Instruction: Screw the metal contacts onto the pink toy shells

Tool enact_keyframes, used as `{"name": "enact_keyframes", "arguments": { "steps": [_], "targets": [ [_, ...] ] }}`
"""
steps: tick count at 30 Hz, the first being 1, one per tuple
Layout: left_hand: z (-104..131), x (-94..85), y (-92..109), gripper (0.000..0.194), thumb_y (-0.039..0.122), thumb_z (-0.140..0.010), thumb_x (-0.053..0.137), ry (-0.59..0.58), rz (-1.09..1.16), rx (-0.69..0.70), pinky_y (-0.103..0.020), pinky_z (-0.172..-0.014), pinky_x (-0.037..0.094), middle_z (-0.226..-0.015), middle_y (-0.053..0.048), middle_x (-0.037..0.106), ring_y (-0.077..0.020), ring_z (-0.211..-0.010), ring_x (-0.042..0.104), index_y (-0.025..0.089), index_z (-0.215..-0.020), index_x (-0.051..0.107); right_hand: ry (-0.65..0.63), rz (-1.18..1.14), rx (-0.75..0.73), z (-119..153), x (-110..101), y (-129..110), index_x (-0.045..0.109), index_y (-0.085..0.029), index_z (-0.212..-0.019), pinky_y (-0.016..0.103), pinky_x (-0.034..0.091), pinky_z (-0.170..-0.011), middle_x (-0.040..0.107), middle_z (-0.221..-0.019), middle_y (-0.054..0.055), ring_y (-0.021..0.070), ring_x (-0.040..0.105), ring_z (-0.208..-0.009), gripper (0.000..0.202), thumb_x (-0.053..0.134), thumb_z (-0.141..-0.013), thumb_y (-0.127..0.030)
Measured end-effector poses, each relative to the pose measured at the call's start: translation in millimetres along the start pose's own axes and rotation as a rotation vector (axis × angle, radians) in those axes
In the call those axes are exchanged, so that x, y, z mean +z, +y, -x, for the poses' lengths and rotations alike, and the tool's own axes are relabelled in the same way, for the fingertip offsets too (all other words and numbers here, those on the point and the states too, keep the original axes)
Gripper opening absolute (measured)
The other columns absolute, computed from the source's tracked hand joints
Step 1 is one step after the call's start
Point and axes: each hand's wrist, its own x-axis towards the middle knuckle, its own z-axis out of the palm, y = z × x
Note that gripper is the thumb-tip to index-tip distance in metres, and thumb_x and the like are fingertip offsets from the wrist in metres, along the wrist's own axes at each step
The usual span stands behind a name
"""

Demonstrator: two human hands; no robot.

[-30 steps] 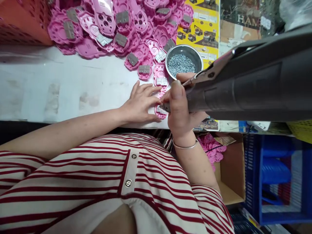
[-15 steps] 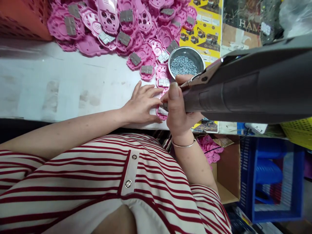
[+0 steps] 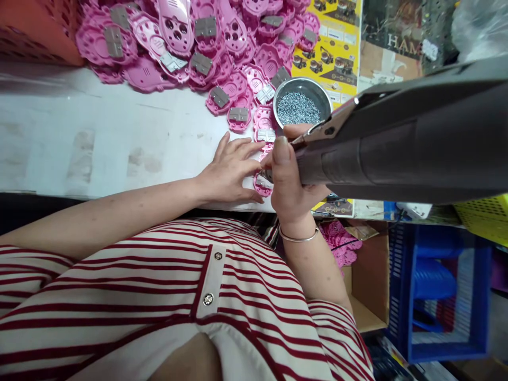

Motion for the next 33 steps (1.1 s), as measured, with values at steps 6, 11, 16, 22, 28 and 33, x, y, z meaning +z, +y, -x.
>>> {"name": "enact_keyframes", "arguments": {
  "steps": [6, 11, 16, 22, 28, 33],
  "targets": [
    [0, -0.1, -7, 0.021, 0.044, -0.087, 0.071, 0.096, 0.037, 0.005, -0.062, -0.121, 0.005, -0.152, 0.004, 0.046, -0.0318, -0.145, 0.027, 0.032, -0.103, 0.076, 0.034, -0.109, -0.071, -9, 0, -10, 0.061, -0.024, -0.089, 0.021, 0.042, -0.04, 0.04, -0.052, -0.009, 0.0067, 0.039, -0.039, 0.021, 0.064, -0.09, -0.044],
    [-1, 2.3, -9, 0.012, 0.04, -0.08, 0.079, 0.14, 0.099, 0.03, -0.059, -0.12, 0.011, -0.145, 0.004, 0.054, -0.031, -0.139, 0.035, 0.029, -0.085, 0.079, 0.003, -0.241, -0.064, -13, -1, -19, 0.064, -0.021, -0.091, 0.019, 0.042, -0.039, 0.044, -0.053, -0.008, 0.0062, 0.041, -0.038, 0.017, 0.066, -0.088, -0.037],
    [-2, 5.9, -11, 0.013, 0.039, -0.075, 0.083, 0.185, 0.119, 0.07, -0.054, -0.119, 0.02, -0.141, 0.002, 0.059, -0.0297, -0.135, 0.042, 0.028, -0.078, 0.077, -0.052, -0.264, -0.044, -15, 0, -23, 0.064, -0.021, -0.089, 0.02, 0.042, -0.036, 0.045, -0.051, -0.009, 0.0066, 0.038, -0.036, 0.014, 0.063, -0.089, -0.036],
    [-3, 5.4, -6, 0.058, 0.061, -0.065, 0.084, 0.114, 0.053, 0.013, -0.064, -0.121, 0.01, -0.15, -0.004, 0.049, -0.0354, -0.14, 0.035, 0.029, -0.112, 0.073, 0.008, -0.212, -0.028, -10, 0, -15, 0.065, -0.023, -0.091, 0.021, 0.045, -0.042, 0.046, -0.053, -0.008, 0.0076, 0.044, -0.04, 0.013, 0.064, -0.089, -0.036],
    [-3, 2.2, -1, 0.043, 0.055, -0.07, 0.083, 0.034, 0.026, -0.019, -0.067, -0.121, 0.004, -0.154, -0.002, 0.044, -0.0364, -0.145, 0.028, 0.03, -0.104, 0.075, 0.026, -0.021, -0.007, -2, -2, -6, 0.062, -0.028, -0.095, 0.027, 0.044, -0.042, 0.042, -0.056, -0.007, 0.0104, 0.04, -0.041, 0.019, 0.06, -0.091, -0.047],
    [-3, 1.4, 1, 0.039, 0.053, -0.072, 0.081, 0.021, 0.025, -0.027, -0.067, -0.121, 0.002, -0.155, -0.002, 0.043, -0.0356, -0.145, 0.028, 0.031, -0.105, 0.075, -0.036, 0.008, 0.037, 0, -4, -4, 0.062, -0.033, -0.097, 0.03, 0.043, -0.046, 0.044, -0.061, -0.005, 0.0124, 0.041, -0.044, 0.017, 0.058, -0.091, -0.048]
  ]
}}
